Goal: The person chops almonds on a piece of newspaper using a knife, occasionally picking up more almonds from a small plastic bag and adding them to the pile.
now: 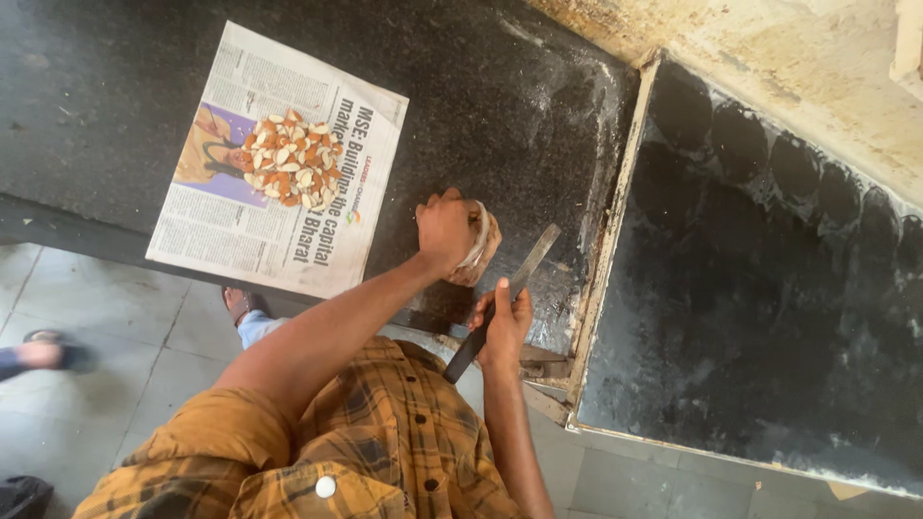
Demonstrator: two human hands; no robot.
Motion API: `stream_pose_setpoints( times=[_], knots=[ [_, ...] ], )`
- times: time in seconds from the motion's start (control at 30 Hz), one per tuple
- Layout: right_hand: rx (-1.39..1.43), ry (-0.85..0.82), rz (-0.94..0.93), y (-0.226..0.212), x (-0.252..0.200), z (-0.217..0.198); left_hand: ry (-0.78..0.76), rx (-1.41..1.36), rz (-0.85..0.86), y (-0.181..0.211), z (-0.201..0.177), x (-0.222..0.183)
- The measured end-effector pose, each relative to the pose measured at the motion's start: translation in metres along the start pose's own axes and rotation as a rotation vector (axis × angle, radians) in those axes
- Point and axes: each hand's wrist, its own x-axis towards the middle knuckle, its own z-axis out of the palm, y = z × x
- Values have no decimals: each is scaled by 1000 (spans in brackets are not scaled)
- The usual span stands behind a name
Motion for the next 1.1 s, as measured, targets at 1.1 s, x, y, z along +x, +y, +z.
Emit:
stream_pose_setpoints(
  times=[1.1],
  knots=[
    [-391,-484,48,-28,-19,175,-627,-1052,-237,-83,-221,-33]
  ],
)
